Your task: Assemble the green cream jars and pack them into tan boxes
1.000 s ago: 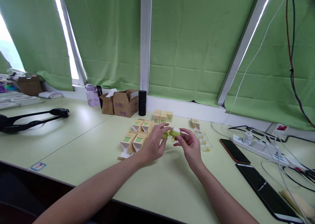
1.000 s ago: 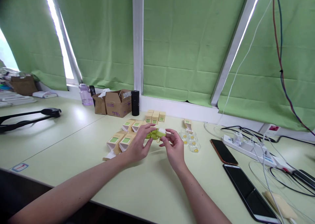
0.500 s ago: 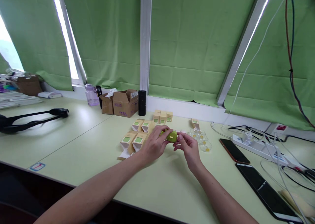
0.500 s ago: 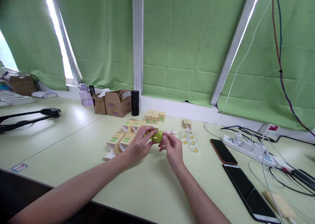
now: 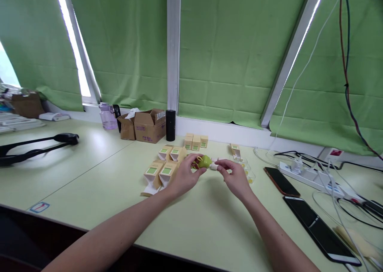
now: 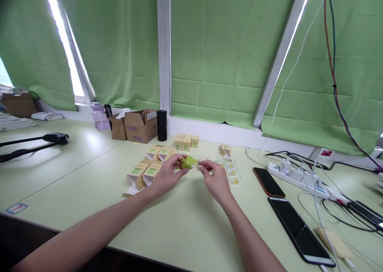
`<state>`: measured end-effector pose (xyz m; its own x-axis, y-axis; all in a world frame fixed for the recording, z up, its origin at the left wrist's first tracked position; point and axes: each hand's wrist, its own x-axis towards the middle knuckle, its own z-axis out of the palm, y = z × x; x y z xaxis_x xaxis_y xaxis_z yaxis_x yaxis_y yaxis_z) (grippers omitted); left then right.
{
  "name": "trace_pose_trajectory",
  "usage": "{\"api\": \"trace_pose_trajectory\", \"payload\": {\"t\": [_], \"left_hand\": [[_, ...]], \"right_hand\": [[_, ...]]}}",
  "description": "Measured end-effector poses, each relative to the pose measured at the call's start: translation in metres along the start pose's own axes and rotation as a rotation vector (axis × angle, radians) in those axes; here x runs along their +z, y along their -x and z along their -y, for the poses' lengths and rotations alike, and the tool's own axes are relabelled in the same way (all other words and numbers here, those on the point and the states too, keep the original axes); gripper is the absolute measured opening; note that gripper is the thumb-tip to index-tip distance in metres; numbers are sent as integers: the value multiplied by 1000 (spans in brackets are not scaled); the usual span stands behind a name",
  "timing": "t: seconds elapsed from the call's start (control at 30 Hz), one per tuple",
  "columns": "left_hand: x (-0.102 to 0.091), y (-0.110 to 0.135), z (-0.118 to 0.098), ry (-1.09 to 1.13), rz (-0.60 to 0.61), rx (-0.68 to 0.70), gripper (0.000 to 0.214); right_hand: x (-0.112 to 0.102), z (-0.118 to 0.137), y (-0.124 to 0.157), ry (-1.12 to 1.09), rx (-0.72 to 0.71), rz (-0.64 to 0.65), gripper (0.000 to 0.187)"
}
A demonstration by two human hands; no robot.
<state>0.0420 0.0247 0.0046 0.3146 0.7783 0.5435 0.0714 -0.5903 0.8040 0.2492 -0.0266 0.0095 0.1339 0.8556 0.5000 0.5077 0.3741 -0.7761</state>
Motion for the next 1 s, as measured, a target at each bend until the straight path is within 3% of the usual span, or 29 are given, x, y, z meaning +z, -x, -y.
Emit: {"api": "trace_pose_trajectory", "payload": {"t": [0.13,0.23,0.33,0.43,0.53,0.63,0.8,0.9,1.0], "left_hand": [[1,-7,6,268,24,-165,46],[2,-9,10,387,25,-232,50],[4,-9,11,484,8,-281,51],[5,-7,10,514,4,-306,51],[6,-6,8,528,-1,-312,49],[6,-7,8,561,-22,-317,51],[5,-9,12,654,-63,-312,51],[4,-10,14,700,-91,-320,48],[3,-10,14,737,-117,-324,46]], "right_hand": [[-45,-14,-2,585,-128,-143,20],[-79,-36,2,907,-107,-72,27],[-99,-59,9,1098,-36,50,32],[-102,-75,16,1095,26,133,22],[-94,-75,17,878,66,144,14],[-80,-58,12,427,56,199,6],[-49,-14,-2,-334,150,361,31],[-29,0,-9,-661,189,352,38],[-9,-5,-13,-841,190,303,47]]}}
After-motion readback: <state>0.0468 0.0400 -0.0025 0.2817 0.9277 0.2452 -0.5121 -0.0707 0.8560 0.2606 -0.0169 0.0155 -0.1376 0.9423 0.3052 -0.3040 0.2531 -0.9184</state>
